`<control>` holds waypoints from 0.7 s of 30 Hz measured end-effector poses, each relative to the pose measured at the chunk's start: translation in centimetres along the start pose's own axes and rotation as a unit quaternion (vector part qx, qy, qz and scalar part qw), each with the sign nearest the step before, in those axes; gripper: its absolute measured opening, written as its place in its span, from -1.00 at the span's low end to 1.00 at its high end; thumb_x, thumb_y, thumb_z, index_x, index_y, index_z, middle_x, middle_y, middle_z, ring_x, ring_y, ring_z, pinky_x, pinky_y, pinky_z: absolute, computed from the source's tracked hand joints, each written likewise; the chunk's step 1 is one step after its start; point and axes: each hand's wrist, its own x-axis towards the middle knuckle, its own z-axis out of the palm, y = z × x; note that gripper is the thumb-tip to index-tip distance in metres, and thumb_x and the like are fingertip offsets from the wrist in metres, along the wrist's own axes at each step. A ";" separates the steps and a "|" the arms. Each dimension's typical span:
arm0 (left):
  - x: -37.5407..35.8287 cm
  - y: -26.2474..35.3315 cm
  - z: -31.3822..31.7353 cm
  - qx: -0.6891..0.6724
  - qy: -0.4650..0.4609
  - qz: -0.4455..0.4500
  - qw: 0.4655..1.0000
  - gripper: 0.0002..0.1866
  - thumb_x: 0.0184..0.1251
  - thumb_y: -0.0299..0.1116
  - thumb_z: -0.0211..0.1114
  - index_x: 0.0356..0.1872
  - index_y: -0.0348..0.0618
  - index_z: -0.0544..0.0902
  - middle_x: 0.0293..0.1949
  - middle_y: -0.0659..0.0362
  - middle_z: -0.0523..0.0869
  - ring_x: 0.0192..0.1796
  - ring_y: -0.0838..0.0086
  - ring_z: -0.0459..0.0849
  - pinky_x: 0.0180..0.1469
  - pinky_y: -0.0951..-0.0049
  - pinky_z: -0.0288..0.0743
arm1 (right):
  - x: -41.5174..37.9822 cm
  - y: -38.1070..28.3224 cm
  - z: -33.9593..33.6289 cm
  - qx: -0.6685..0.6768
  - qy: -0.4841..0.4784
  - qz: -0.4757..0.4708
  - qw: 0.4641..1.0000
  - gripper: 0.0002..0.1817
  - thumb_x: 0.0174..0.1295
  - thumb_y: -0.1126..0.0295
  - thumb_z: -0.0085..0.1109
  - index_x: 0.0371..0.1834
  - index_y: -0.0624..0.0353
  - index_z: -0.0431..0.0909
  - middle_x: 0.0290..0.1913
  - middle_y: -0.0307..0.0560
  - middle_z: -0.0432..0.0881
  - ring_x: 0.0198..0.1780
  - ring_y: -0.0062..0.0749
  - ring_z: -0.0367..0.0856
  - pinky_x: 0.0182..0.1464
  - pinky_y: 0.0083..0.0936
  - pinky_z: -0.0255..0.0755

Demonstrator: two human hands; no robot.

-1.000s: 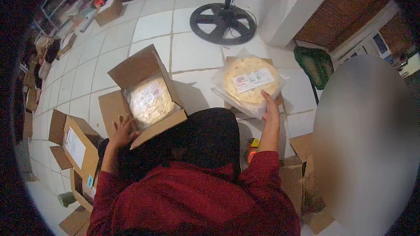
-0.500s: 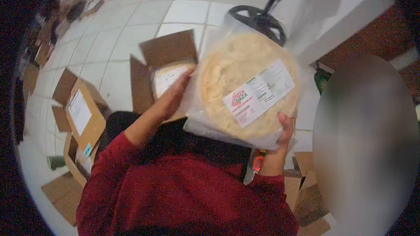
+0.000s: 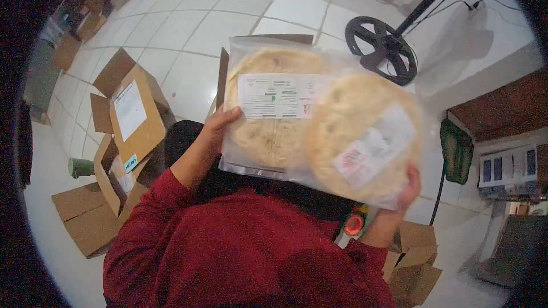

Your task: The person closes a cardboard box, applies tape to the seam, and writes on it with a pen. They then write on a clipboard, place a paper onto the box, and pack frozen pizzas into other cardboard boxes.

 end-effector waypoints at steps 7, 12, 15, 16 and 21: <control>-2.2 2.3 -0.3 0.030 0.060 0.037 0.997 -0.32 0.00 -0.26 0.19 0.14 -0.25 0.10 -0.02 0.02 0.39 0.00 0.31 0.41 0.02 0.37 0.31 | -0.4 -5.1 1.9 -0.033 0.162 -0.138 0.976 -0.43 0.06 0.18 -0.16 0.09 0.35 0.16 0.09 0.10 0.27 0.09 -0.11 0.25 0.14 -0.25 0.09; -2.2 1.6 -0.9 0.012 0.066 0.056 0.996 -0.34 0.01 -0.30 0.17 0.14 -0.25 0.10 -0.03 0.02 0.40 -0.01 0.31 0.42 0.02 0.37 0.31 | 1.4 -5.1 2.1 -0.024 0.106 -0.146 0.983 -0.44 0.04 0.20 -0.12 0.07 0.35 0.18 0.06 0.09 0.29 0.07 -0.11 0.27 0.13 -0.25 0.10; -2.9 2.5 -1.5 0.059 0.121 0.079 0.988 -0.39 0.01 -0.33 0.18 0.11 -0.25 0.16 -0.08 0.05 0.43 -0.05 0.36 0.44 -0.01 0.38 0.32 | 3.2 -2.5 4.2 -0.120 0.100 -0.175 0.972 -0.45 0.05 0.16 -0.13 0.04 0.34 0.22 0.06 0.08 0.30 0.07 -0.13 0.27 0.11 -0.26 0.12; -3.3 3.1 -2.0 0.108 0.177 0.095 0.974 -0.42 0.01 -0.34 0.19 0.09 -0.24 0.20 -0.11 0.07 0.46 -0.07 0.39 0.45 -0.02 0.39 0.33 | 3.5 -1.3 6.1 -0.093 0.075 -0.137 0.983 -0.49 0.04 0.20 -0.11 -0.01 0.37 0.27 0.00 0.08 0.35 0.02 -0.16 0.33 0.07 -0.30 0.18; -7.5 9.4 -3.9 0.258 0.340 0.318 0.847 -0.56 0.04 -0.37 0.19 -0.03 -0.25 0.32 -0.23 0.13 0.49 -0.17 0.45 0.47 -0.13 0.47 0.36 | 6.2 3.0 10.5 -0.228 0.051 -0.106 0.967 -0.67 0.03 0.40 -0.05 -0.18 0.43 0.38 -0.25 0.01 0.50 -0.22 -0.31 0.49 -0.09 -0.49 0.34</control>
